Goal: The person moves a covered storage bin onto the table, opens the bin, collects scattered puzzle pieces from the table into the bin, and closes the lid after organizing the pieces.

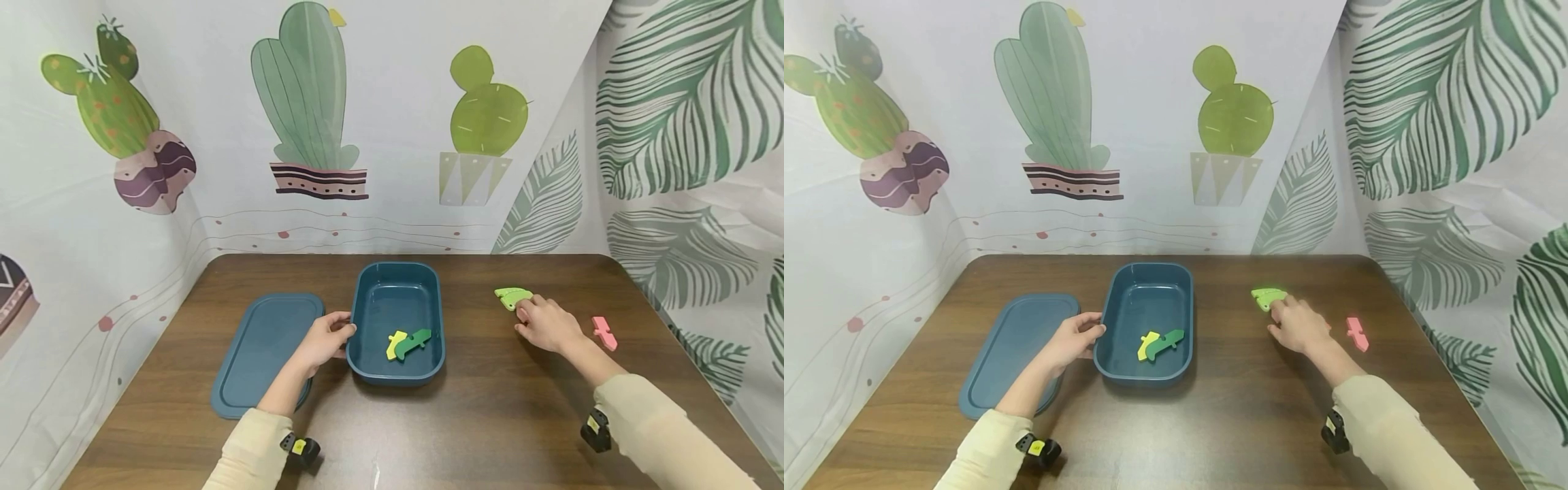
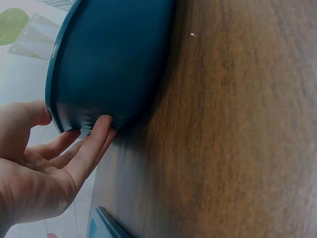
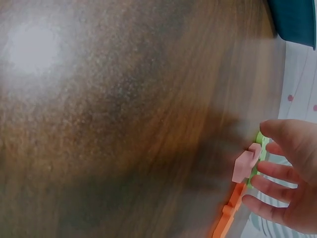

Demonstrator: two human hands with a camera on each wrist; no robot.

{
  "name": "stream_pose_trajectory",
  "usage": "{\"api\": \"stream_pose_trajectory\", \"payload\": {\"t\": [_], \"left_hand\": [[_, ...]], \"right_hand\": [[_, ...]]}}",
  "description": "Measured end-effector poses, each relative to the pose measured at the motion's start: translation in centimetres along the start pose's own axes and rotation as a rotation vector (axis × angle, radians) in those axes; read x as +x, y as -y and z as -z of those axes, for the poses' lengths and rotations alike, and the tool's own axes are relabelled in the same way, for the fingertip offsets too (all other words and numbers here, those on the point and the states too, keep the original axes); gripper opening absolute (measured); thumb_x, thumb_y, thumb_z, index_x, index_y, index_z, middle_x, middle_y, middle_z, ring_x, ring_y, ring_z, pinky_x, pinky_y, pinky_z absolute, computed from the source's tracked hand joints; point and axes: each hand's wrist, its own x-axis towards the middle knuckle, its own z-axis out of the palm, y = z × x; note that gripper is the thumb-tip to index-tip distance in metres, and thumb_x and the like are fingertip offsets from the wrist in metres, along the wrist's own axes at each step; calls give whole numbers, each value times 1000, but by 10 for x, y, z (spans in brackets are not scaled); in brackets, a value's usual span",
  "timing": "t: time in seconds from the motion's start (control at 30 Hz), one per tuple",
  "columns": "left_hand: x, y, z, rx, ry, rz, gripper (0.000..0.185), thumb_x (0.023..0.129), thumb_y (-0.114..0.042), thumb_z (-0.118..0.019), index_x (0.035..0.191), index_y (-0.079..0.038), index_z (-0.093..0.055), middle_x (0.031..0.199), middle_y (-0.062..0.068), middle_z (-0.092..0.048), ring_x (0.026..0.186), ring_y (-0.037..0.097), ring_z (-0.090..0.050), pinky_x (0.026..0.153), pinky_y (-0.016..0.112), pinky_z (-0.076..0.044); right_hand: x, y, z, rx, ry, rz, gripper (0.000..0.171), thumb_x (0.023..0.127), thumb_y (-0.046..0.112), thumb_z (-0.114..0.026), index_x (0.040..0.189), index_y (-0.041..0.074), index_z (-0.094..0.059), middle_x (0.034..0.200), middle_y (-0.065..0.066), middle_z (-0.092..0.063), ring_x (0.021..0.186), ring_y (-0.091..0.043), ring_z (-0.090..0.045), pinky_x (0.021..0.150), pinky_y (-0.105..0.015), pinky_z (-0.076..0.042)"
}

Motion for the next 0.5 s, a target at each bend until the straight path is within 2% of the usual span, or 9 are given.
{"api": "stream_pose_trajectory", "payload": {"t": [0.5], "left_hand": [[1,1,1,-12,-3,5,40,90,-11,-54,128,1,-48,108,18,-59,81,21,-61,65,38,-57]], "right_hand": [[2,2,-5,-20,-13,-67,35,77,18,-69,106,1,-58,94,-21,-55,83,-41,-56,58,-55,-50]]}}
